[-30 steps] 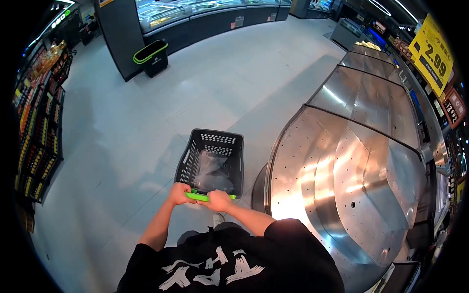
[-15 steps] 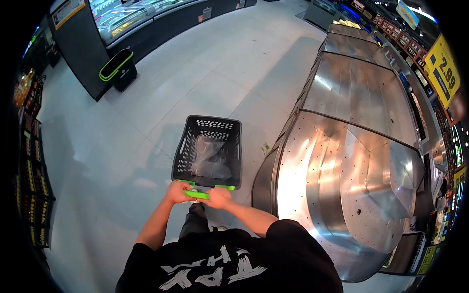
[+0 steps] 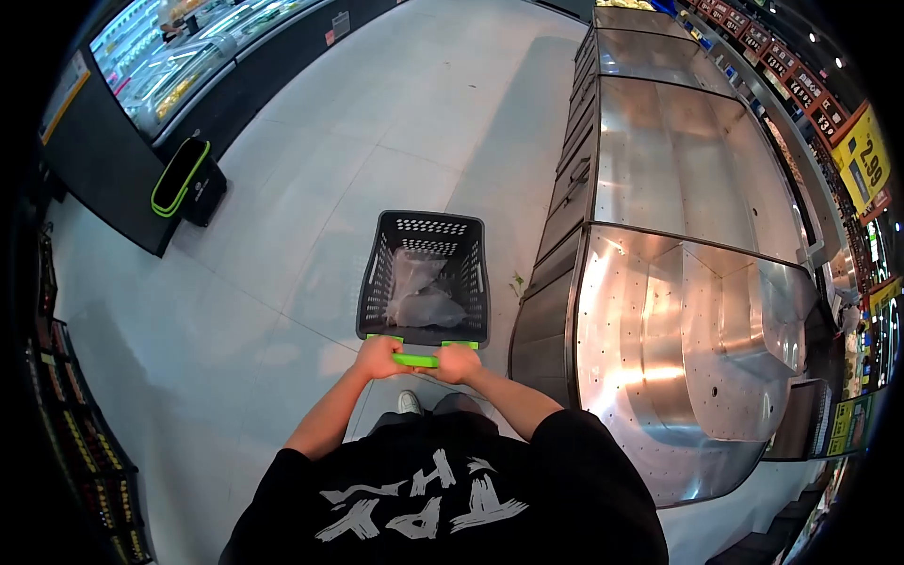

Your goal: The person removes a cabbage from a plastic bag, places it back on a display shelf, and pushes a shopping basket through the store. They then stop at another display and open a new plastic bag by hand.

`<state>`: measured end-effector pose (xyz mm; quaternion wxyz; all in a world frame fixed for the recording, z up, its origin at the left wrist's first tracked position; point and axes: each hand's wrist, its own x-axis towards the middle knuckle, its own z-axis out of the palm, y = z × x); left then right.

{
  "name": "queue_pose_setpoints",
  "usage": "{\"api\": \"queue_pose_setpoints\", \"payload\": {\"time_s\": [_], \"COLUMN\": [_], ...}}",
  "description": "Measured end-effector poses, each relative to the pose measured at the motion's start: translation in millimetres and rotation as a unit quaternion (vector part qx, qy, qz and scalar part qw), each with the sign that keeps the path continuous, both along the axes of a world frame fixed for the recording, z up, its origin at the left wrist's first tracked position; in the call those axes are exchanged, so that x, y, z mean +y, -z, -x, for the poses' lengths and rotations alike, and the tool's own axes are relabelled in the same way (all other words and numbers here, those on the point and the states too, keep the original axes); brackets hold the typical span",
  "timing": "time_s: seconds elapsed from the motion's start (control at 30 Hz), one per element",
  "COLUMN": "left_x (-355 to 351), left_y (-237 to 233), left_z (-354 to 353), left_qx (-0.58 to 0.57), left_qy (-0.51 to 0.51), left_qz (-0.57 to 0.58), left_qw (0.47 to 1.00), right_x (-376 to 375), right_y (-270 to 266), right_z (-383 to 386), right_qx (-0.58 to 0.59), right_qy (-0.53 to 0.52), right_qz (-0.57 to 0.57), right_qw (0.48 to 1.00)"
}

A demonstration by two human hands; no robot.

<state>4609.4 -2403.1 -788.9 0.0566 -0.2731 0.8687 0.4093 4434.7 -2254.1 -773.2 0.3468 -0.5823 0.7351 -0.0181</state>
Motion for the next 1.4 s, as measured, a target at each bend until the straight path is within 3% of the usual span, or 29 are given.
{"api": "queue_pose_setpoints", "payload": {"time_s": [0.13,0.8,1.2,1.4], "left_x": [-49.8,-275.9,-376.6,-437.8], "left_y": [-5.6,34.7,79.4,84.8], "left_z": [47.1,299.5,437.2,500.7], "left_qx": [-0.014,-0.03,0.048,0.035], "left_qy": [0.001,0.032,0.053,0.15], "left_qz": [-0.018,-0.007,0.0,-0.03], "left_qw": [1.0,0.999,0.997,0.988], "right_x": [-48.8,-260.0,-356.6,-401.4], "right_y": [-20.8,33.6,63.4,65.0], "right_z": [37.6,273.9,405.5,451.6], "right_qx": [0.005,0.003,0.026,0.041], "right_qy": [0.041,0.11,0.151,0.182], "right_qz": [0.015,0.028,0.02,-0.012], "right_qw": [0.999,0.994,0.988,0.982]}}
